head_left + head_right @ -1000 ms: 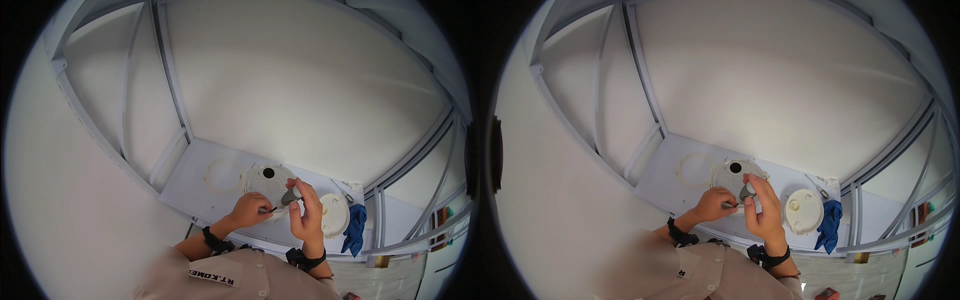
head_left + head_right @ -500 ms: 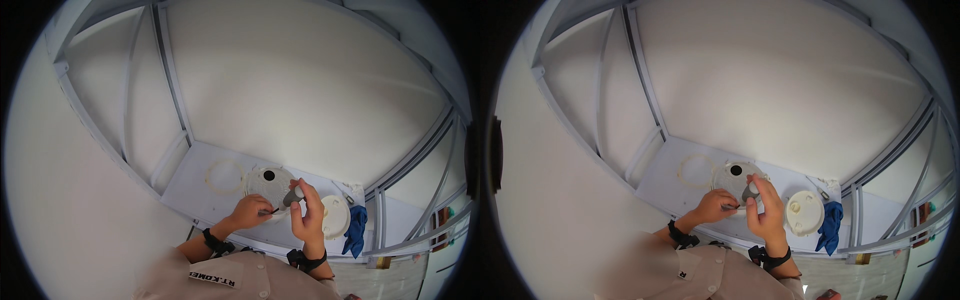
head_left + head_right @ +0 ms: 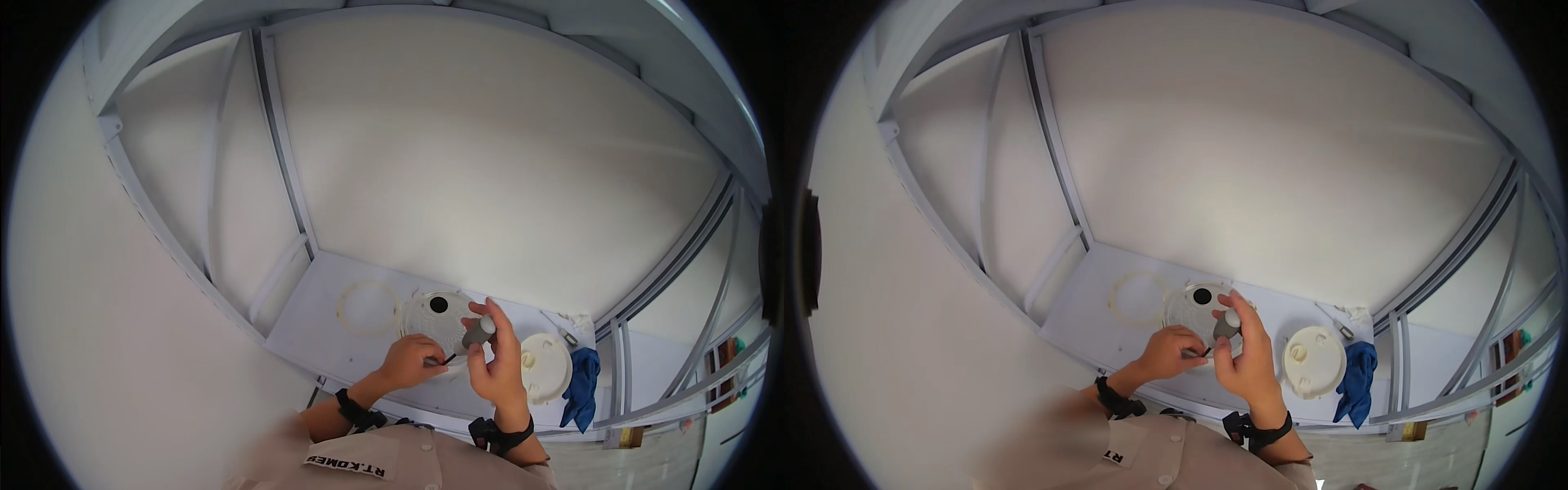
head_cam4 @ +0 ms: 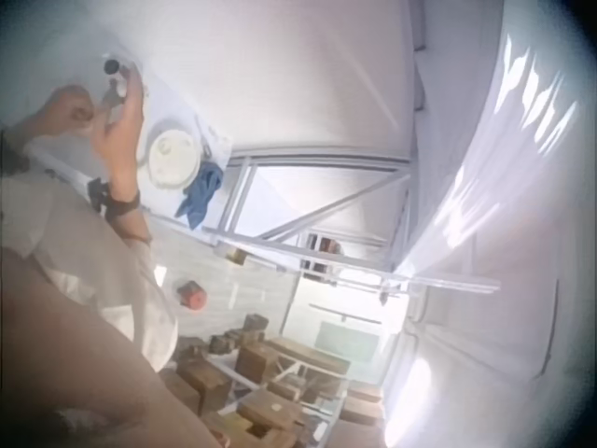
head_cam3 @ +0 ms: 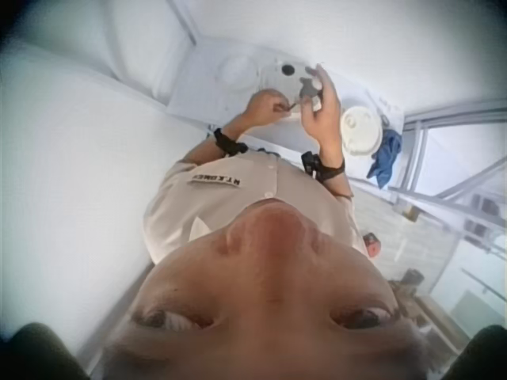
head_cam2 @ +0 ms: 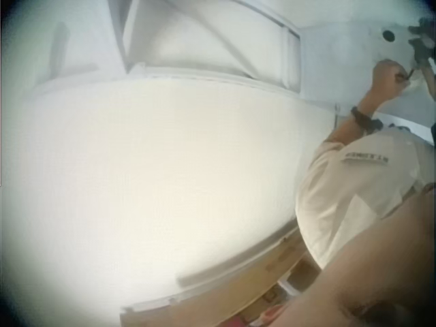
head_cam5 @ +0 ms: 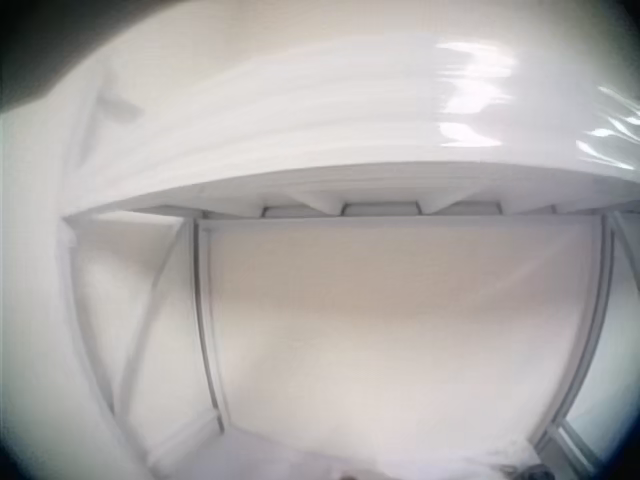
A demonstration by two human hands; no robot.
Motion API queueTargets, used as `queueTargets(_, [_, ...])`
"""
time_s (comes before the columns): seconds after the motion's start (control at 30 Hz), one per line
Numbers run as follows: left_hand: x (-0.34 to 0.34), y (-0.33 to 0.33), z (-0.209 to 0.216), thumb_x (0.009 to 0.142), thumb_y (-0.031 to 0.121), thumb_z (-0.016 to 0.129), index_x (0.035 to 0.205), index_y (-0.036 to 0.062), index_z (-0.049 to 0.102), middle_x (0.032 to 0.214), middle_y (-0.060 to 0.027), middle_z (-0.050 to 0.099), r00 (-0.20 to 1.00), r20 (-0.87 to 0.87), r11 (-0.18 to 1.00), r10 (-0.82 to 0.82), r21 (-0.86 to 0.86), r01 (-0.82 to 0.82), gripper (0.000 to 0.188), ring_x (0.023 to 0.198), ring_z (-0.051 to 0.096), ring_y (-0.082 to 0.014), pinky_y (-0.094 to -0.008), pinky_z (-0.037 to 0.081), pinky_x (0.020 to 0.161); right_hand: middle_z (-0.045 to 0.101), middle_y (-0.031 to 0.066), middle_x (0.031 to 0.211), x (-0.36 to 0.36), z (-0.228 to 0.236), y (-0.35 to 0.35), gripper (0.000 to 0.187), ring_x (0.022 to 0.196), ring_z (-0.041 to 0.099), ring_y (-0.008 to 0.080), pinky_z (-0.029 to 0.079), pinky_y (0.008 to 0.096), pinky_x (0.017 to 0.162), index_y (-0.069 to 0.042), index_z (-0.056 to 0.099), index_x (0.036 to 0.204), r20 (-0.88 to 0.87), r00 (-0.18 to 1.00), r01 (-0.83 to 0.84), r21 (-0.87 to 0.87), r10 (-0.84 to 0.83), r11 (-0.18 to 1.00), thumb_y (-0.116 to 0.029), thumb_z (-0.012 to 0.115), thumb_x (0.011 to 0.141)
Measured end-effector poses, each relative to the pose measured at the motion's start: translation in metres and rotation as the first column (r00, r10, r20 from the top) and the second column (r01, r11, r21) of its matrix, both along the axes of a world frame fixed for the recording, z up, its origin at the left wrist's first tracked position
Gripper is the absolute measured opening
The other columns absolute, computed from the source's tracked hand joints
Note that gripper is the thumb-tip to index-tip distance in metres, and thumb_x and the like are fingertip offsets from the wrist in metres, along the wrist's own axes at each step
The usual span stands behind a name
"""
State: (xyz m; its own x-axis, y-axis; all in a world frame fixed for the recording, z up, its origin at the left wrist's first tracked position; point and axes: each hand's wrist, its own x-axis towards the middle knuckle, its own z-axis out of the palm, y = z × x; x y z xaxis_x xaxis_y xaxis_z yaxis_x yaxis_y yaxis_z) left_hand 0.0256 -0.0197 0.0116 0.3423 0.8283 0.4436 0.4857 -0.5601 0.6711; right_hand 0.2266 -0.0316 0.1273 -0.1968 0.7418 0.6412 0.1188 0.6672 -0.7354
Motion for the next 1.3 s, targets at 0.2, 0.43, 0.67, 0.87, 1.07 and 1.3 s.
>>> queueTargets(0.2, [0.002,0.001,-0.001,0.080,0.024,0.091,0.084,0.0120,0.075,0.092,-0.0008,0.078,1.000,-0.020,0.999,0.024,0.023,-0.023,0.020,0.093,0.073,-0.0271,-0.0411,0.058,0.083,0.066,0.0223,0.136,0.008,0.012,0.003,0.080,0.115,0.072,0.0362,0.057,0.0447,0.100,-0.001,0.051,0.159,0.281,0.939,0.130,0.237,-0.196,0.963,-0.003,0.084,0.086])
queueTargets(0.43, [0.003,0.002,-0.003,0.080,0.025,0.091,0.084,0.0114,0.076,0.093,-0.0010,0.078,0.999,-0.029,1.000,0.023,0.003,-0.023,0.021,0.094,0.073,-0.0274,-0.0410,0.058,0.083,0.070,0.0243,0.133,0.004,-0.005,0.003,0.071,0.120,0.073,0.0365,0.057,0.0436,0.103,0.002,0.050,0.158,-0.064,0.997,0.049,-0.062,-0.053,0.997,0.000,0.076,0.092])
queueTargets(0.67, [-0.002,0.003,-0.001,0.078,0.024,0.094,0.093,0.0102,0.082,0.102,-0.0019,0.082,0.998,-0.053,0.998,-0.020,0.061,0.023,0.024,0.096,0.075,-0.0259,-0.0386,0.060,0.087,0.068,0.0214,0.132,0.014,0.004,0.009,0.068,0.120,0.068,0.0348,0.054,0.0420,0.102,0.002,0.056,0.153,0.132,0.980,0.123,0.169,-0.146,0.978,-0.005,0.079,0.090])
queueTargets(0.87, [-0.003,0.004,0.000,0.079,0.021,0.093,0.094,0.0106,0.083,0.102,-0.0018,0.082,0.998,-0.051,0.997,-0.037,0.058,0.040,0.021,0.096,0.075,-0.0253,-0.0385,0.060,0.086,0.066,0.0223,0.137,0.024,-0.010,0.011,0.080,0.118,0.068,0.0328,0.053,0.0409,0.103,0.000,0.052,0.158,0.231,0.945,0.192,0.176,-0.230,0.965,-0.006,0.088,0.086])
queueTargets(1.07, [0.000,0.003,0.001,0.078,0.022,0.094,0.088,0.0107,0.080,0.097,-0.0006,0.081,0.999,-0.041,0.999,-0.002,0.035,0.004,0.020,0.094,0.075,-0.0248,-0.0386,0.059,0.083,0.072,0.0196,0.125,0.013,0.002,0.009,0.065,0.108,0.072,0.0334,0.057,0.0409,0.097,0.001,0.059,0.149,0.044,0.996,0.070,0.100,-0.075,0.993,0.000,0.079,0.088])
queueTargets(1.3, [0.003,0.004,0.001,0.080,0.025,0.093,0.087,0.0113,0.079,0.093,-0.0016,0.080,0.999,-0.042,1.000,0.013,0.025,-0.012,0.021,0.094,0.075,-0.0267,-0.0402,0.059,0.082,0.072,0.0227,0.129,0.021,0.006,0.009,0.071,0.116,0.072,0.0356,0.056,0.0445,0.104,0.000,0.055,0.153,0.174,0.985,-0.029,0.178,-0.003,0.984,-0.007,0.083,0.088])
